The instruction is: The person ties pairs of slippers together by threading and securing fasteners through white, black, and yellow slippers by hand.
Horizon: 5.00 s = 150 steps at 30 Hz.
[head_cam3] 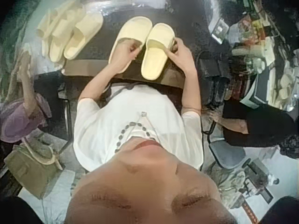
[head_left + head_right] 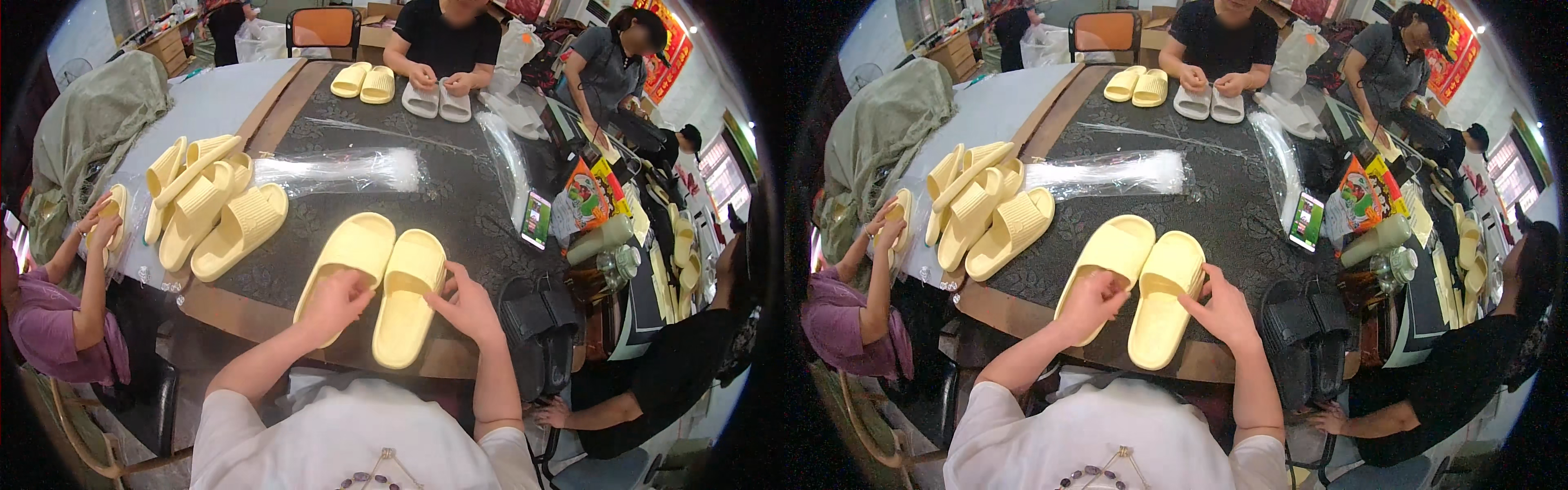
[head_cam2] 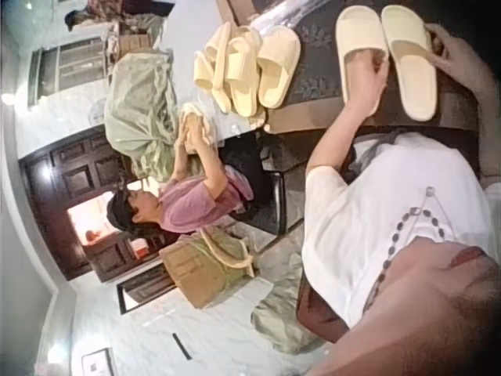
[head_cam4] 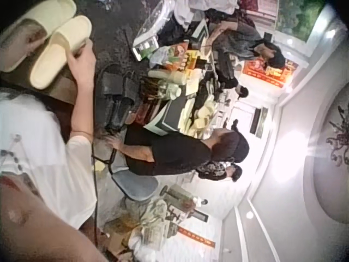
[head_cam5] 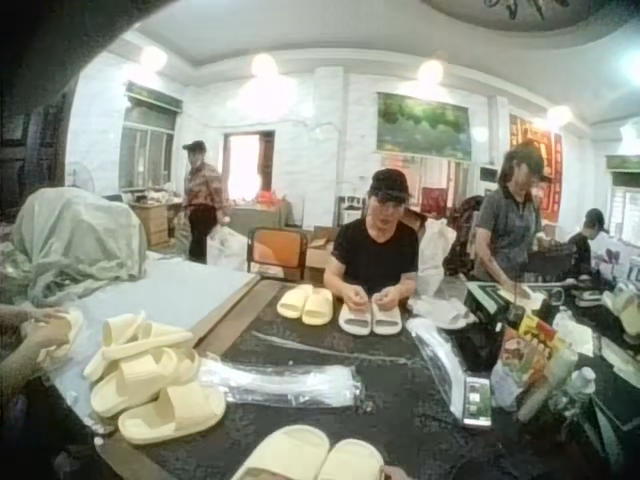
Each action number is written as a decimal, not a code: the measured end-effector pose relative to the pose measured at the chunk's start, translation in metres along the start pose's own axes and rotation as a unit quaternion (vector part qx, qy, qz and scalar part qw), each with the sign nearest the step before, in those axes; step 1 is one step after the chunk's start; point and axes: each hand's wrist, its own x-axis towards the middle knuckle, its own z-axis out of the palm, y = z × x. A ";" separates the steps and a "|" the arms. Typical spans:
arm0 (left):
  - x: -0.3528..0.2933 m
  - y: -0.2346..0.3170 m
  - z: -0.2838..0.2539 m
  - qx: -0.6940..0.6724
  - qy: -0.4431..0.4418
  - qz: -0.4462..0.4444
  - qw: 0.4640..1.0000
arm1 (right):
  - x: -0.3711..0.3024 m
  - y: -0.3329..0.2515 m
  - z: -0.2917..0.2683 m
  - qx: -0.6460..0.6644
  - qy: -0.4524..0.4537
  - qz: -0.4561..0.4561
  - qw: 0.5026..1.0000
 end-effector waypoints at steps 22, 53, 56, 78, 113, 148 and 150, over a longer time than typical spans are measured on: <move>0.146 0.000 0.026 0.268 -0.061 0.230 0.933 | 0.110 0.010 0.053 0.075 0.200 -0.090 0.973; 0.146 0.001 0.018 -0.240 0.095 0.149 0.955 | 0.096 0.001 0.048 0.302 -0.051 0.025 0.952; 0.151 -0.006 0.018 -0.227 0.084 0.141 0.960 | 0.099 0.010 0.051 0.395 -0.039 0.027 0.917; 0.147 0.003 0.013 -0.138 -0.044 0.105 0.984 | 0.103 0.003 0.057 0.374 0.069 0.027 0.924; 0.143 -0.001 0.021 -0.073 0.137 0.196 0.968 | 0.098 0.004 0.056 0.392 0.070 0.039 0.917; 0.148 0.004 0.016 -0.261 0.045 0.081 0.961 | 0.101 0.013 0.059 0.367 0.079 -0.002 0.927; 0.142 0.010 0.015 -0.181 -0.030 0.101 0.978 | 0.102 0.014 0.060 0.371 0.068 -0.016 0.926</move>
